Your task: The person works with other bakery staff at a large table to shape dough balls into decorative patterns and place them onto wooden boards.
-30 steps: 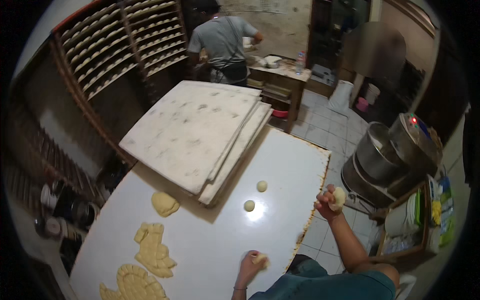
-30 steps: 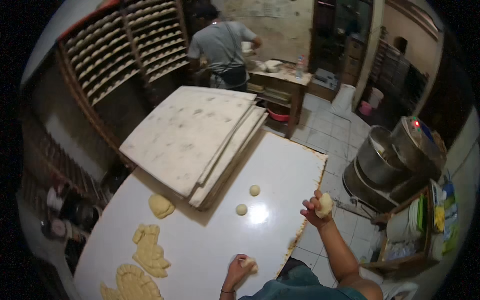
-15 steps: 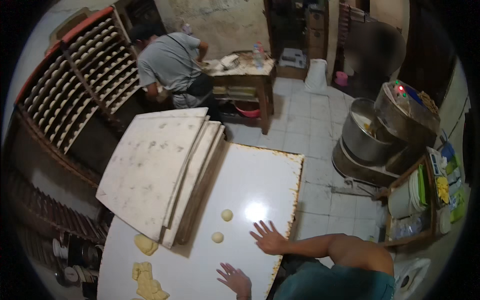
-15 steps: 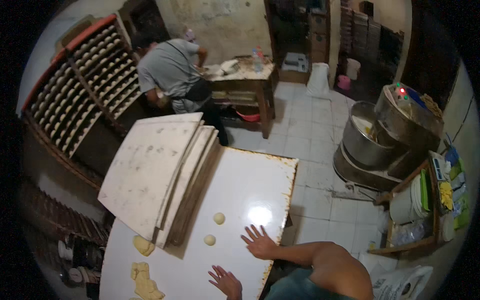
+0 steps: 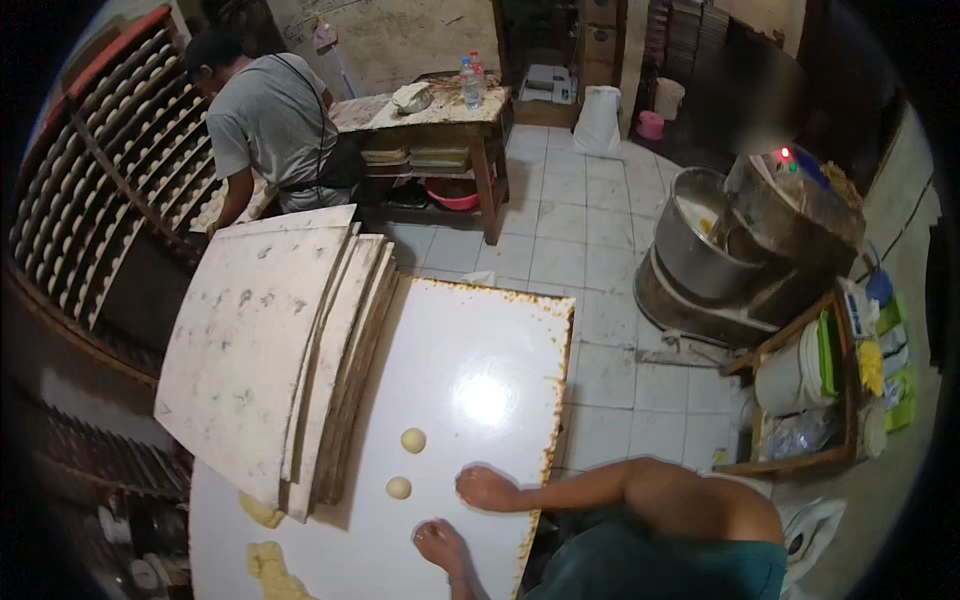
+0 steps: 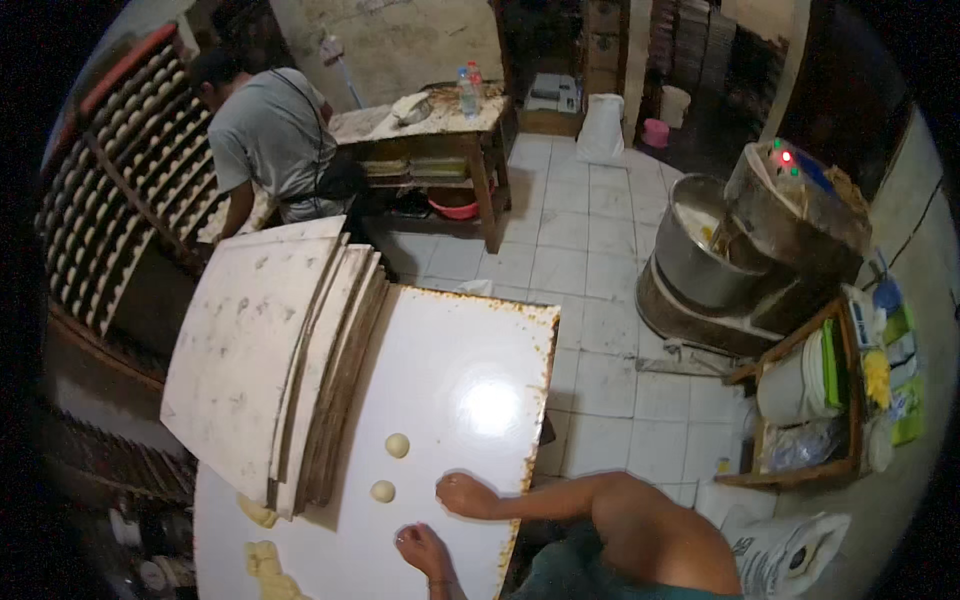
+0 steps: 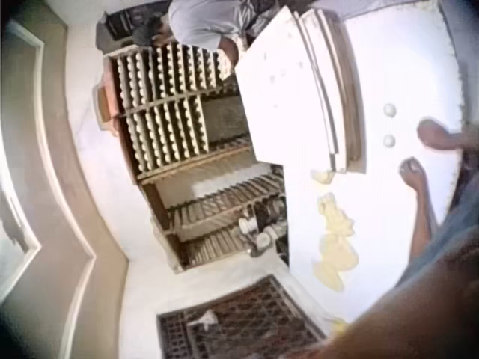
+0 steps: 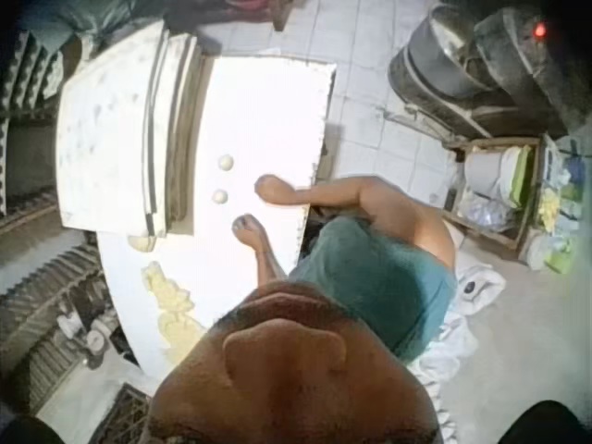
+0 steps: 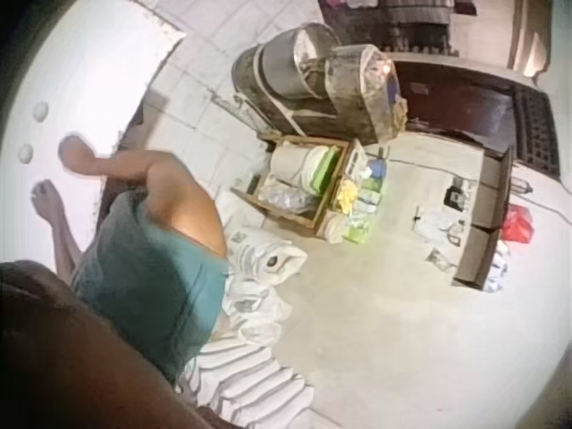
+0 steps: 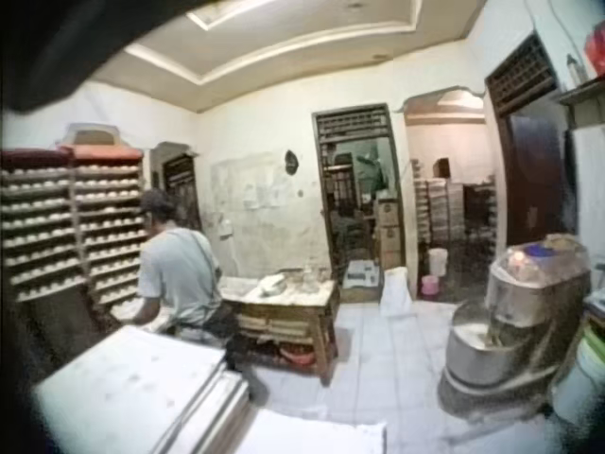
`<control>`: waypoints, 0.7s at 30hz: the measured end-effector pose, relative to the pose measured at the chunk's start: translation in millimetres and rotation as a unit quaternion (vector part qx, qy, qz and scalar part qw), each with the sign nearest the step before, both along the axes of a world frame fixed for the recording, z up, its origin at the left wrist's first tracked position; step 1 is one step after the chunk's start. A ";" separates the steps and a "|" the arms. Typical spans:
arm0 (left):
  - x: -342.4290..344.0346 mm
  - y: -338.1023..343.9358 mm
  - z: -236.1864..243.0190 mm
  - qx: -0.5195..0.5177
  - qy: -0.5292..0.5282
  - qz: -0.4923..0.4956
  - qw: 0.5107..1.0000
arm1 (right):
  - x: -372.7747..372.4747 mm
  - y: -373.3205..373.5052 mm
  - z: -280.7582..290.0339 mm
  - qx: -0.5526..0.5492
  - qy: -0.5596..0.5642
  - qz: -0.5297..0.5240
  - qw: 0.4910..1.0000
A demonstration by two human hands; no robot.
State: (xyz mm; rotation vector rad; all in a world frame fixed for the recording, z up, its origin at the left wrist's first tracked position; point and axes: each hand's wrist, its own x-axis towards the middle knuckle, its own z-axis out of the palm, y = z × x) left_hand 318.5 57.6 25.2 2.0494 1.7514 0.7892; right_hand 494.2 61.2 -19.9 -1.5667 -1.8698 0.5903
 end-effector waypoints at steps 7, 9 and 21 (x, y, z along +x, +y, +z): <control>-112.5 1.4 -67.7 0.094 -0.321 0.069 0.940 | 90.2 22.3 43.5 0.144 -0.088 0.112 0.979; -69.6 36.1 -33.1 -0.022 -0.083 0.161 0.983 | 48.7 57.6 5.6 0.185 -0.095 -0.021 0.978; -61.6 50.1 -20.6 0.013 -0.020 0.203 0.979 | 42.4 44.9 35.9 0.071 -0.024 -0.114 0.991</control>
